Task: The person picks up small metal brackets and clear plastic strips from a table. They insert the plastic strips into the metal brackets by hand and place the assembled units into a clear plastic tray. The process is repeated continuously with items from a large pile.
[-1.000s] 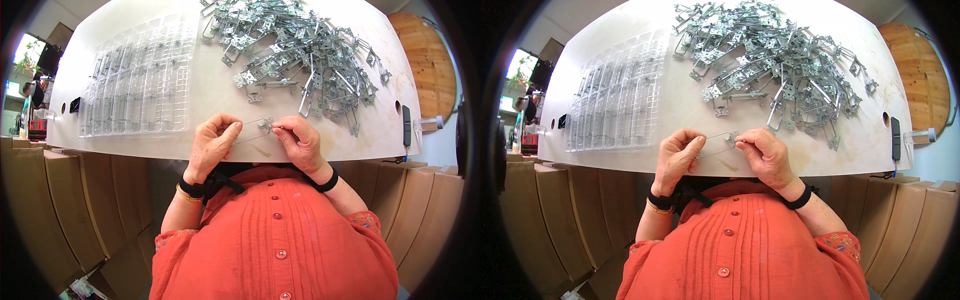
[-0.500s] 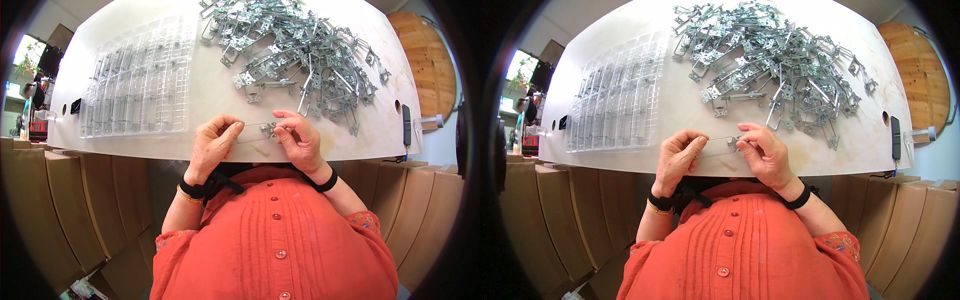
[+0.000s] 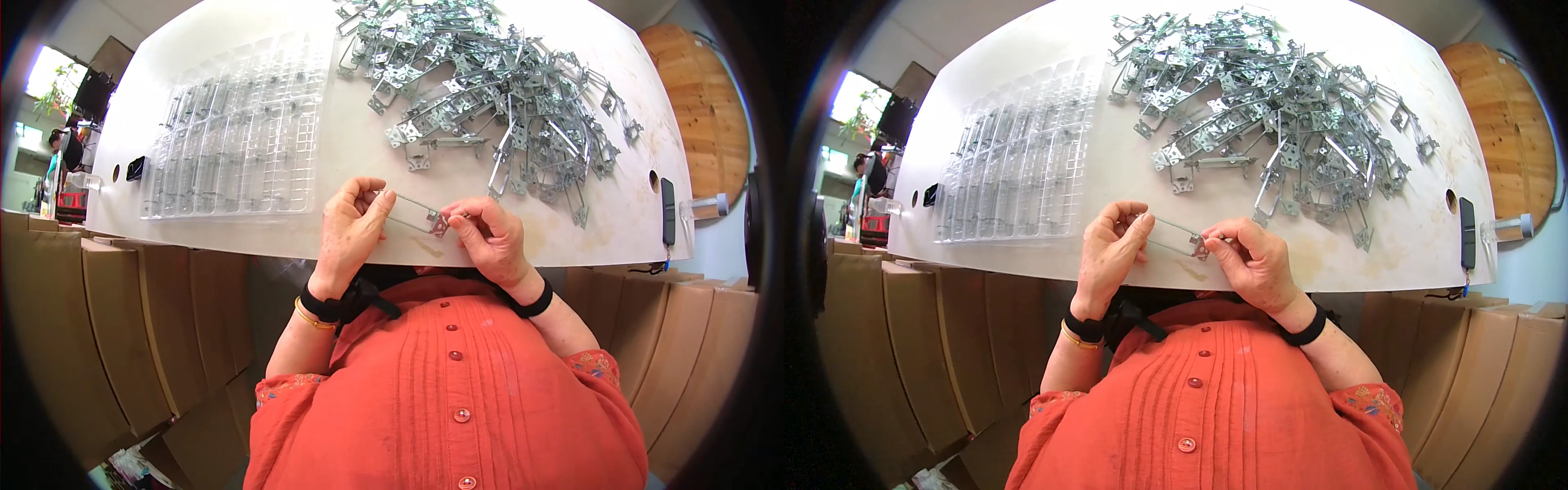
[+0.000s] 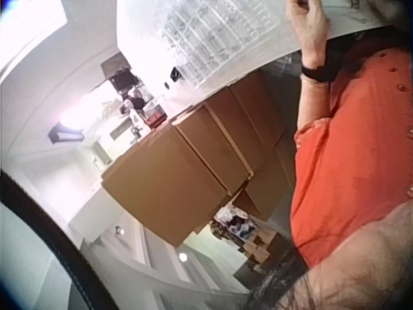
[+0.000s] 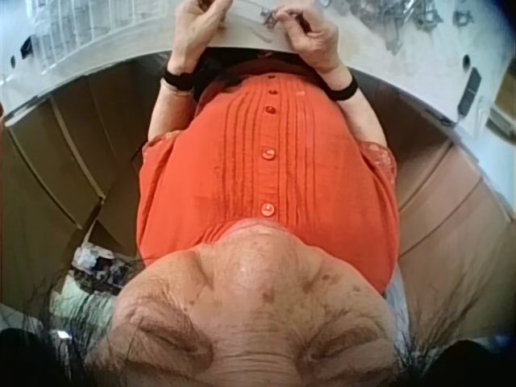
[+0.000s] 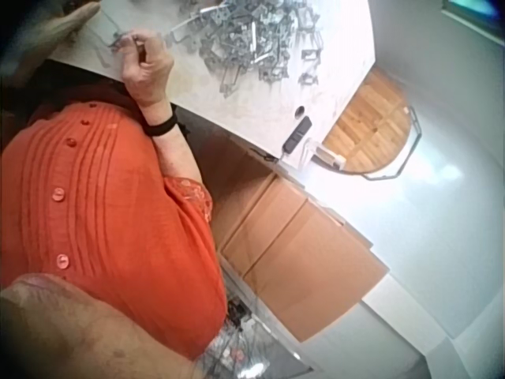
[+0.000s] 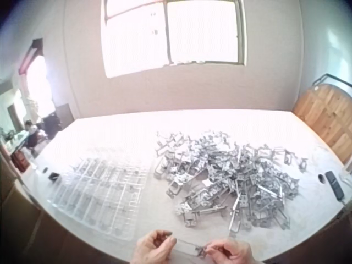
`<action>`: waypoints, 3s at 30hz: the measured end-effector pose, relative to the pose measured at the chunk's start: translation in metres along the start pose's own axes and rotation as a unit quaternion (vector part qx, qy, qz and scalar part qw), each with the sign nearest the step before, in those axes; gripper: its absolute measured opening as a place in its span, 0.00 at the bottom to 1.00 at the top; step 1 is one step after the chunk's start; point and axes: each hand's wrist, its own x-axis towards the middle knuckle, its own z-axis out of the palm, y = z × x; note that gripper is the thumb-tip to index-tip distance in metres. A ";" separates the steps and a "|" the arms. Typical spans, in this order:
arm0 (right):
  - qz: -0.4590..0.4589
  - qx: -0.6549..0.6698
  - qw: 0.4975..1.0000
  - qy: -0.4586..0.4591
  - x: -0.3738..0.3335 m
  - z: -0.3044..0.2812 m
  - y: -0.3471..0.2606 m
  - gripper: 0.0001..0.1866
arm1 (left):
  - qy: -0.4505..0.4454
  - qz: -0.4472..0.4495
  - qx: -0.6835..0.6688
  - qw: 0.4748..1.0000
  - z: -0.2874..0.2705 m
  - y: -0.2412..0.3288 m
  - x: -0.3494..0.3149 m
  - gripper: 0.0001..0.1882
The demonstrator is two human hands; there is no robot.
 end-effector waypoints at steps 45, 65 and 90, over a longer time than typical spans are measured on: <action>-0.059 0.025 0.998 0.013 0.001 -0.004 0.010 0.07 | 0.032 0.314 0.394 0.863 0.024 0.007 -0.031 0.07; -0.019 0.053 0.997 0.058 0.002 -0.001 0.008 0.06 | 0.013 0.327 0.258 0.909 0.023 -0.019 -0.025 0.27; -0.020 -0.072 0.995 0.072 0.007 0.003 0.006 0.09 | -0.008 0.400 0.218 0.890 0.023 -0.030 -0.020 0.32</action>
